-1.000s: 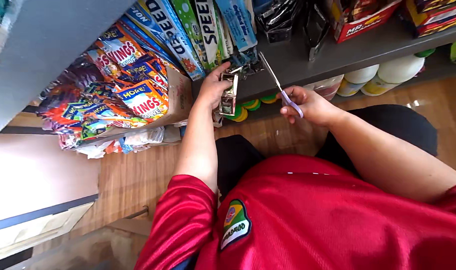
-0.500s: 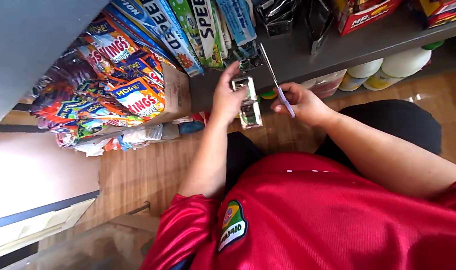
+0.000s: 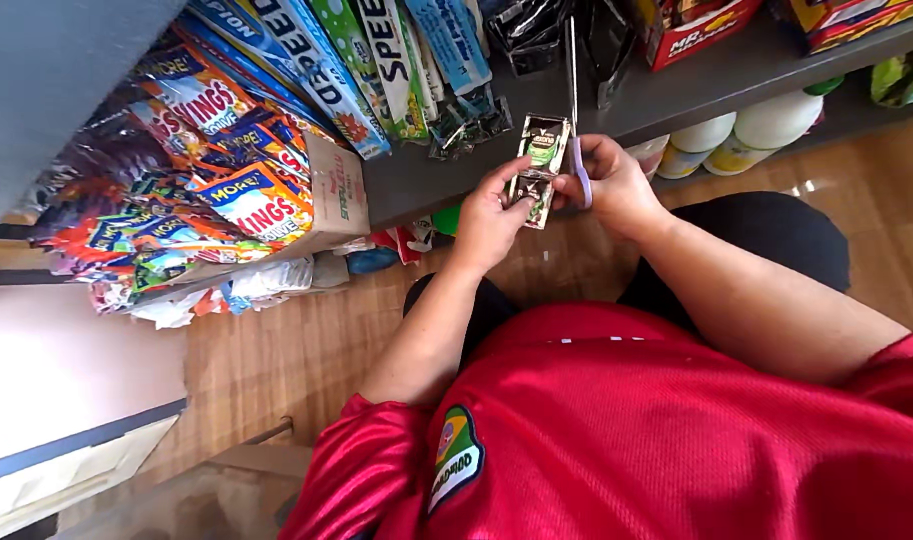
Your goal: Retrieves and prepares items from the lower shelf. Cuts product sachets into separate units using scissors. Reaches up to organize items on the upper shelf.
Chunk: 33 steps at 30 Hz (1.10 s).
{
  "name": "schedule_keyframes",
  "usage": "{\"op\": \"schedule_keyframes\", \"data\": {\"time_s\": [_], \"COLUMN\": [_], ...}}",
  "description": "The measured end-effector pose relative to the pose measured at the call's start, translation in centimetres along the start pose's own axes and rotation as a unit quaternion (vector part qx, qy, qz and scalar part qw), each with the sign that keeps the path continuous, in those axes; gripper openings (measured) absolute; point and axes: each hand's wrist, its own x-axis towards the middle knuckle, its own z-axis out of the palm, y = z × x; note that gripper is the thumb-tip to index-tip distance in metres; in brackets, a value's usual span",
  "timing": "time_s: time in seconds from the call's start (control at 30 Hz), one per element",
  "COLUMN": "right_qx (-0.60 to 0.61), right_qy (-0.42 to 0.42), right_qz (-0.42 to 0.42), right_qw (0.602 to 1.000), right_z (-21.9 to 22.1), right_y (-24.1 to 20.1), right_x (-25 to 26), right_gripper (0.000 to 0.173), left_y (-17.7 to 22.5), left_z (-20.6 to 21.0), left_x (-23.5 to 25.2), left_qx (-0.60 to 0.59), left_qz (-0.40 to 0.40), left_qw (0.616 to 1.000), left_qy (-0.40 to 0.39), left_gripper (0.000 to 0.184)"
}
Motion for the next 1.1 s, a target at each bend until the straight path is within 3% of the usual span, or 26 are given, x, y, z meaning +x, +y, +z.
{"op": "schedule_keyframes", "data": {"time_s": [0.13, 0.27, 0.43, 0.77, 1.1], "right_qx": [-0.066, -0.137, -0.154, -0.126, -0.095], "right_qy": [-0.082, -0.194, -0.303, -0.316, -0.315], "right_qz": [0.029, 0.064, 0.115, 0.132, 0.142], "right_qw": [0.994, 0.969, 0.933, 0.931, 0.933], "right_z": [-1.0, -1.5, -1.5, -1.4, -1.5], "right_y": [-0.3, -1.0, -1.4, -1.9, -1.8], "right_x": [0.3, 0.1, -0.4, -0.4, -0.5], "right_gripper": [0.054, 0.052, 0.045, 0.041, 0.042], "left_y": [1.1, 2.0, 2.2, 1.9, 1.7], "left_z": [-3.3, -6.7, -8.0, -6.3, -6.5], "left_x": [0.7, 0.9, 0.1, -0.2, -0.1], "left_qx": [-0.02, -0.028, -0.019, -0.003, -0.006], "left_qz": [0.015, 0.045, 0.042, 0.037, 0.05], "left_qw": [0.998, 0.988, 0.99, 0.999, 0.999], "left_qy": [0.064, 0.142, 0.131, 0.024, -0.002], "left_gripper": [0.056, 0.046, 0.045, 0.046, 0.046]}}
